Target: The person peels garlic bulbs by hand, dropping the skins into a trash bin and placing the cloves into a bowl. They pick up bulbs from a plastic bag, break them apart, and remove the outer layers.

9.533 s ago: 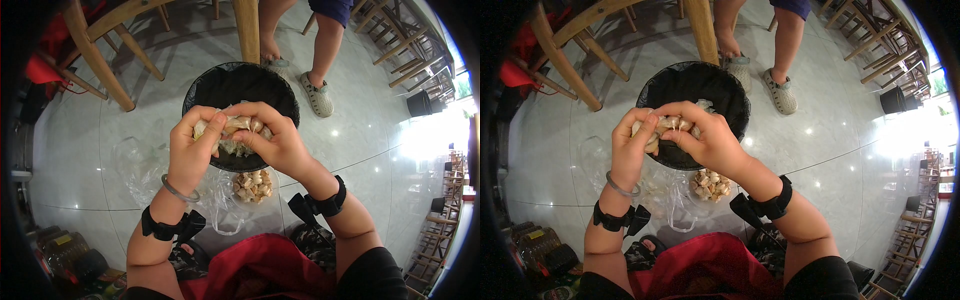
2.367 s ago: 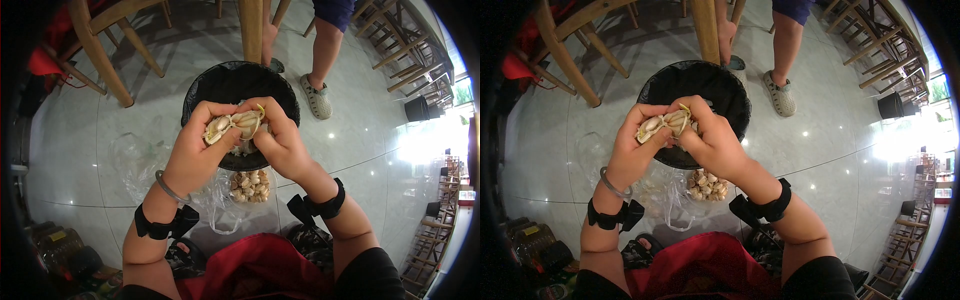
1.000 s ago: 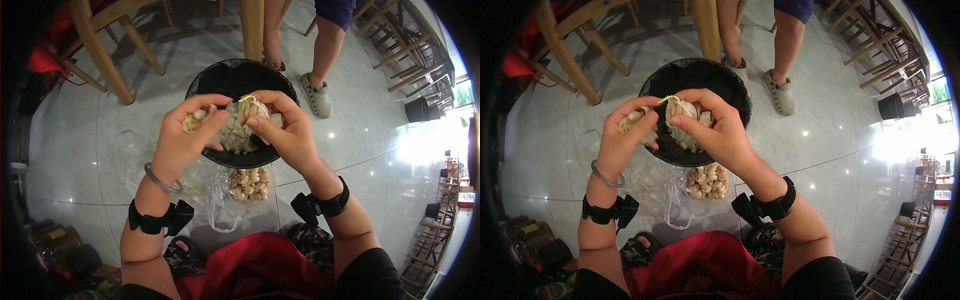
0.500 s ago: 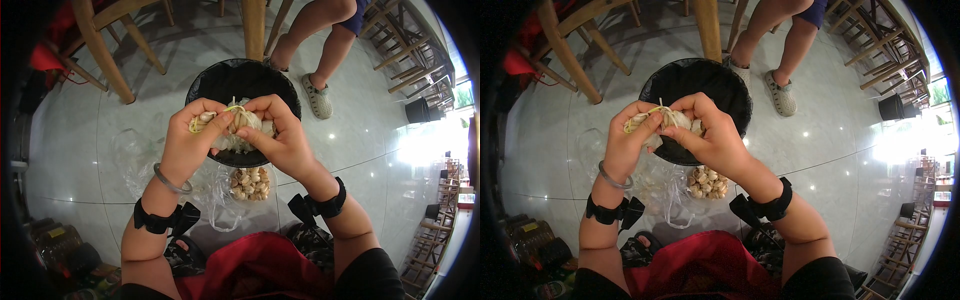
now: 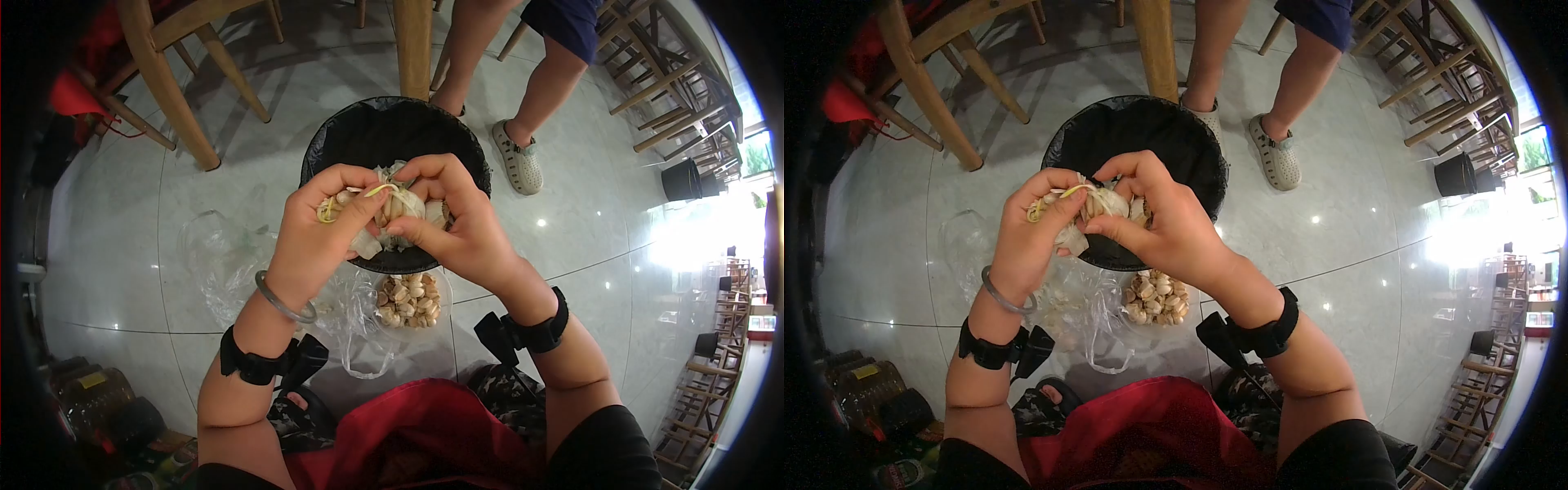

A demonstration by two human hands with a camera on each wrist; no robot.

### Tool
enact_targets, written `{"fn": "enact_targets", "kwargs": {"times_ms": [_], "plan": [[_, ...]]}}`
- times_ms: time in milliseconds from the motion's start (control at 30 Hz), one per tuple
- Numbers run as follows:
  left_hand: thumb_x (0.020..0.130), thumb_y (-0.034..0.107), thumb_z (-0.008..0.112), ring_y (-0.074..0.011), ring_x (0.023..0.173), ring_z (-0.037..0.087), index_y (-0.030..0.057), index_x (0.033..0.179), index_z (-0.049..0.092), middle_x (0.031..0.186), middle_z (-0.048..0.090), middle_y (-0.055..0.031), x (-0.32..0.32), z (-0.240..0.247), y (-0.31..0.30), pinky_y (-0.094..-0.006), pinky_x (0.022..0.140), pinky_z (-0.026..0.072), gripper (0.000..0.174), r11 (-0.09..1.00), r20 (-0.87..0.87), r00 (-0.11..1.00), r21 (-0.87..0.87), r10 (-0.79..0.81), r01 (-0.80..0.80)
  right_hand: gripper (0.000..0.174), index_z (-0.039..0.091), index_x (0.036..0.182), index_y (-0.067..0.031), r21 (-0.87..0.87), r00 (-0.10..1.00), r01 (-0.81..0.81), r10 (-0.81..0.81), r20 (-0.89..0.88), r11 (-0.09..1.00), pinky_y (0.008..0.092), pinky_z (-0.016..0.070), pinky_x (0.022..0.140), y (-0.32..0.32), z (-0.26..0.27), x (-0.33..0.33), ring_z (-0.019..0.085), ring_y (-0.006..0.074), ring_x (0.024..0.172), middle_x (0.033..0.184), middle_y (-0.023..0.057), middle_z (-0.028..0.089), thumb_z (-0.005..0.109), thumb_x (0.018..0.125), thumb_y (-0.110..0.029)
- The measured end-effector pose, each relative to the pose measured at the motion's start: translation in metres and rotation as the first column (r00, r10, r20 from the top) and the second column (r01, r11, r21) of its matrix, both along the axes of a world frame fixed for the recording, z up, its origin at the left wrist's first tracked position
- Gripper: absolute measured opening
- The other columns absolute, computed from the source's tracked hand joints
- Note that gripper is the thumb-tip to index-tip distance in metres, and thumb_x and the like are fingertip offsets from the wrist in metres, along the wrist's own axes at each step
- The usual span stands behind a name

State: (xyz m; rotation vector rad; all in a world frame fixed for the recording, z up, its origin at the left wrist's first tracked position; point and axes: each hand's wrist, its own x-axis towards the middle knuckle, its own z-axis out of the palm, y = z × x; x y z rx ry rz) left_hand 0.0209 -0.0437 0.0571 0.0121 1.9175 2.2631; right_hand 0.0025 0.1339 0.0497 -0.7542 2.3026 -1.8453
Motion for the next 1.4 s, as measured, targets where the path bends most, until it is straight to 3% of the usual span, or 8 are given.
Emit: {"fn": "enact_targets", "kwargs": {"times_ms": [300, 400, 733, 867, 1033, 1100, 1200, 1400], "plan": [[0.09, 0.017, 0.056, -0.0025, 0.063, 0.053, 0.0058, 0.096, 0.06, 0.076, 0.059, 0.0005, 0.0, -0.005, -0.006, -0.0155, 0.046, 0.0375, 0.013, 0.965, 0.158, 0.986, 0.261, -0.052, 0.009, 0.028, 0.06, 0.101, -0.0043, -0.047, 0.95, 0.06, -0.072, -0.304, 0.997, 0.0311, 0.0477, 0.065, -0.011, 0.003, 0.001, 0.06, 0.0213, 0.074, 0.085, 0.0065, 0.062, 0.071, 0.077, -0.013], [0.09, 0.017, 0.056, -0.0029, 0.062, 0.053, 0.0054, 0.097, 0.059, 0.077, 0.059, 0.0005, 0.0, -0.005, -0.006, -0.0161, 0.045, 0.0369, 0.014, 0.971, 0.18, 0.983, 0.237, -0.025, -0.018, 0.027, 0.063, 0.102, -0.0069, 0.146, 0.944, 0.036, 0.014, -0.329, 0.989, 0.0313, 0.0475, 0.064, -0.007, 0.018, 0.002, 0.058, 0.021, 0.072, 0.081, 0.0058, 0.061, 0.07, 0.075, -0.01], [0.088, 0.018, 0.062, -0.0056, 0.068, 0.056, 0.0068, 0.096, 0.059, 0.082, 0.059, 0.0006, -0.004, -0.009, -0.009, -0.0184, 0.048, 0.0396, 0.014, 0.936, 0.25, 0.963, 0.302, 0.105, -0.18, 0.02, 0.064, 0.098, -0.0053, -0.096, 0.918, 0.06, -0.092, -0.385, 0.994, 0.026, 0.0469, 0.068, -0.003, -0.002, -0.004, 0.057, 0.0138, 0.079, 0.091, 0.0049, 0.057, 0.064, 0.078, -0.001], [0.088, 0.014, 0.06, -0.004, 0.073, 0.055, 0.0085, 0.097, 0.058, 0.09, 0.06, -0.0003, -0.006, -0.009, -0.012, -0.0179, 0.051, 0.041, 0.011, 0.977, 0.157, 0.966, 0.024, 0.206, -0.212, 0.023, 0.054, 0.11, -0.001, -0.283, 0.991, 0.136, -0.131, 0.038, 0.949, 0.0237, 0.0455, 0.076, 0.0, 0.007, -0.001, 0.056, 0.0086, 0.088, 0.095, 0.0033, 0.06, 0.059, 0.088, -0.01], [0.084, 0.009, 0.061, -0.0052, 0.078, 0.057, 0.0072, 0.1, 0.059, 0.09, 0.06, -0.0004, -0.005, 0.0, -0.009, -0.0187, 0.057, 0.0426, 0.016, 0.974, 0.115, 0.967, 0.0, 0.225, -0.227, 0.016, 0.058, 0.102, -0.0026, -0.251, 0.884, -0.26, 0.334, 0.327, 0.932, 0.0242, 0.0451, 0.074, 0.008, 0.023, 0.002, 0.054, 0.0074, 0.084, 0.091, 0.0007, 0.06, 0.058, 0.09, -0.013], [0.083, 0.008, 0.061, -0.0062, 0.079, 0.058, 0.0066, 0.1, 0.06, 0.091, 0.06, -0.0001, -0.005, -0.006, -0.01, -0.0195, 0.057, 0.0424, 0.018, 0.974, 0.097, 0.97, 0.027, 0.222, -0.226, 0.014, 0.06, 0.096, -0.0031, -0.158, 0.825, -0.483, 0.508, 0.248, 0.861, 0.0263, 0.0454, 0.073, 0.007, 0.021, 0.009, 0.055, 0.0092, 0.081, 0.088, 0.0009, 0.061, 0.062, 0.085, -0.012], [0.084, 0.008, 0.06, -0.0074, 0.078, 0.058, 0.0054, 0.102, 0.059, 0.093, 0.059, -0.0013, -0.006, -0.011, -0.014, -0.0207, 0.057, 0.0419, 0.019, 0.975, 0.09, 0.975, 0.068, 0.204, -0.211, 0.019, 0.06, 0.098, -0.0039, 0.063, 0.472, -0.855, 0.723, 0.505, 0.514, 0.0308, 0.0466, 0.075, 0.009, 0.01, 0.015, 0.06, 0.0186, 0.086, 0.09, 0.0069, 0.062, 0.063, 0.081, -0.012], [0.084, 0.005, 0.056, -0.013, 0.087, 0.057, 0.0029, 0.108, 0.053, 0.1, 0.058, -0.0057, -0.004, -0.002, -0.012, -0.025, 0.065, 0.0419, 0.025, 0.967, 0.12, 0.972, 0.138, 0.2, -0.216, 0.031, 0.06, 0.101, -0.004, 0.702, 0.663, -0.705, 0.44, 0.605, 0.096, 0.0386, 0.0469, 0.08, -0.015, -0.038, 0.047, 0.058, 0.0299, 0.097, 0.095, 0.0124, 0.063, 0.067, 0.075, -0.019]]}}
